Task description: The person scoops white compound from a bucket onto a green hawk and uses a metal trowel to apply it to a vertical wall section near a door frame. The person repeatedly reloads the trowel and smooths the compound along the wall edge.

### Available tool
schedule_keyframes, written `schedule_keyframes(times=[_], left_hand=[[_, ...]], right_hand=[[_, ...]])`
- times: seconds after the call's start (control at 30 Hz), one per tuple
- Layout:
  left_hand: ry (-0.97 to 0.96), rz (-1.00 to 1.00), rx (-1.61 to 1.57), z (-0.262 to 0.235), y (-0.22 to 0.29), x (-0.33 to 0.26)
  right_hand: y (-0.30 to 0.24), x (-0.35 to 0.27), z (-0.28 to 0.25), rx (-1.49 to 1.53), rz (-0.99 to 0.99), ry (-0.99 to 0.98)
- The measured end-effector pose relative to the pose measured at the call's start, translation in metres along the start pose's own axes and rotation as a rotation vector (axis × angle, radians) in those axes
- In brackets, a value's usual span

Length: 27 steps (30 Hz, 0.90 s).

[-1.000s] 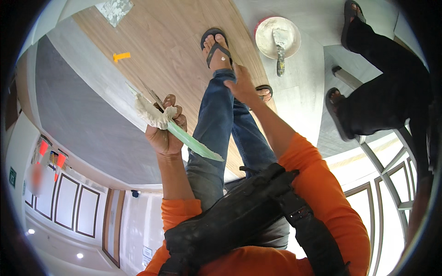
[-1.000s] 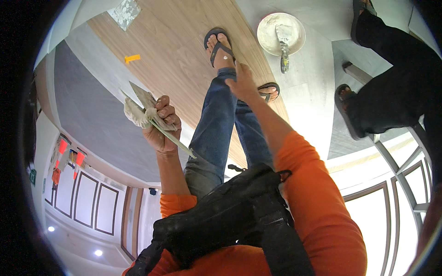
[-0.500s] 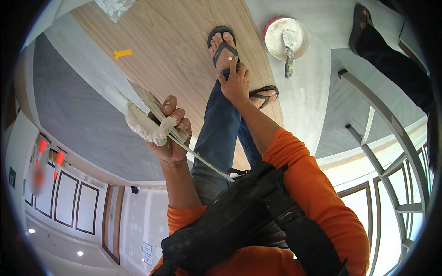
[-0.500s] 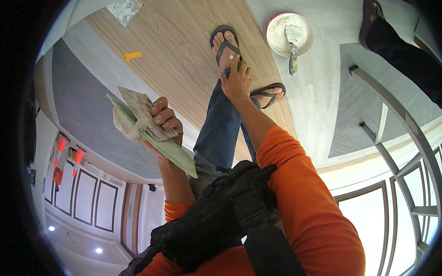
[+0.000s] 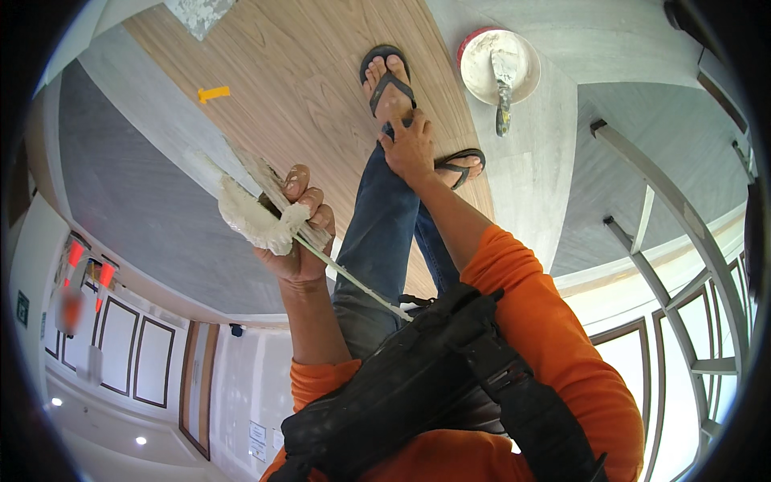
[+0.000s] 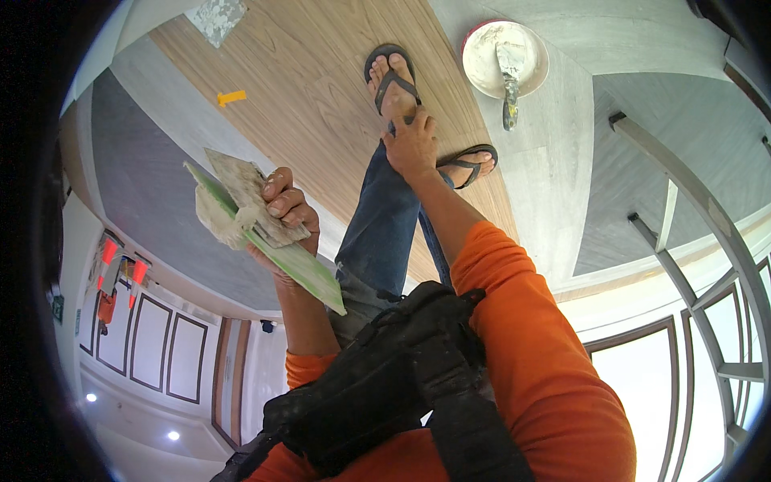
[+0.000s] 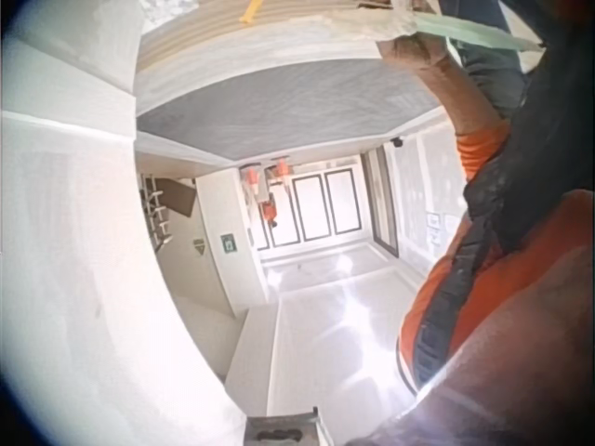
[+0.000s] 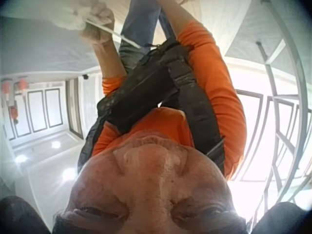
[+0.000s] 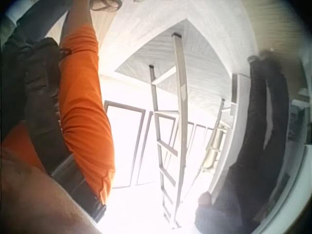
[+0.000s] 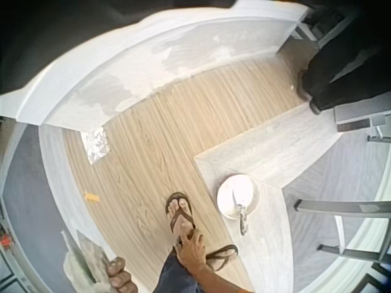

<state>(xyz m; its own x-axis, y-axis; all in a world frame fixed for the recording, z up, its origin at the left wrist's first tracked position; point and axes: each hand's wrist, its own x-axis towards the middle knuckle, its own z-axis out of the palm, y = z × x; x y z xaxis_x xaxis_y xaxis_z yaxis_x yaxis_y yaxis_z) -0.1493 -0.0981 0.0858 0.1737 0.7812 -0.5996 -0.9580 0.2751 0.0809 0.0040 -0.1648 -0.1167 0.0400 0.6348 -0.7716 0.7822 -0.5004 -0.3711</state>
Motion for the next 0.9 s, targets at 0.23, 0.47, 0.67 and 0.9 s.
schedule_keyframes(times=[0.23,0.47,0.67,0.9], left_hand=[[-0.03,-0.004,-0.014,-0.006,0.006,-0.001],[0.442,0.042,0.454,0.033,-0.011,0.0],[0.299,-0.154,0.426,0.141,-0.049,-0.024],[-0.14,-0.199,0.315,0.257,-0.059,-0.029]], right_hand=[[0.055,-0.013,-0.028,1.539,0.043,-0.33],[-0.009,-0.13,-0.233,0.79,-0.344,0.035],[-0.051,-0.187,-0.325,0.57,-0.831,0.182],[-0.102,-0.298,-0.454,0.358,-0.957,0.419]])
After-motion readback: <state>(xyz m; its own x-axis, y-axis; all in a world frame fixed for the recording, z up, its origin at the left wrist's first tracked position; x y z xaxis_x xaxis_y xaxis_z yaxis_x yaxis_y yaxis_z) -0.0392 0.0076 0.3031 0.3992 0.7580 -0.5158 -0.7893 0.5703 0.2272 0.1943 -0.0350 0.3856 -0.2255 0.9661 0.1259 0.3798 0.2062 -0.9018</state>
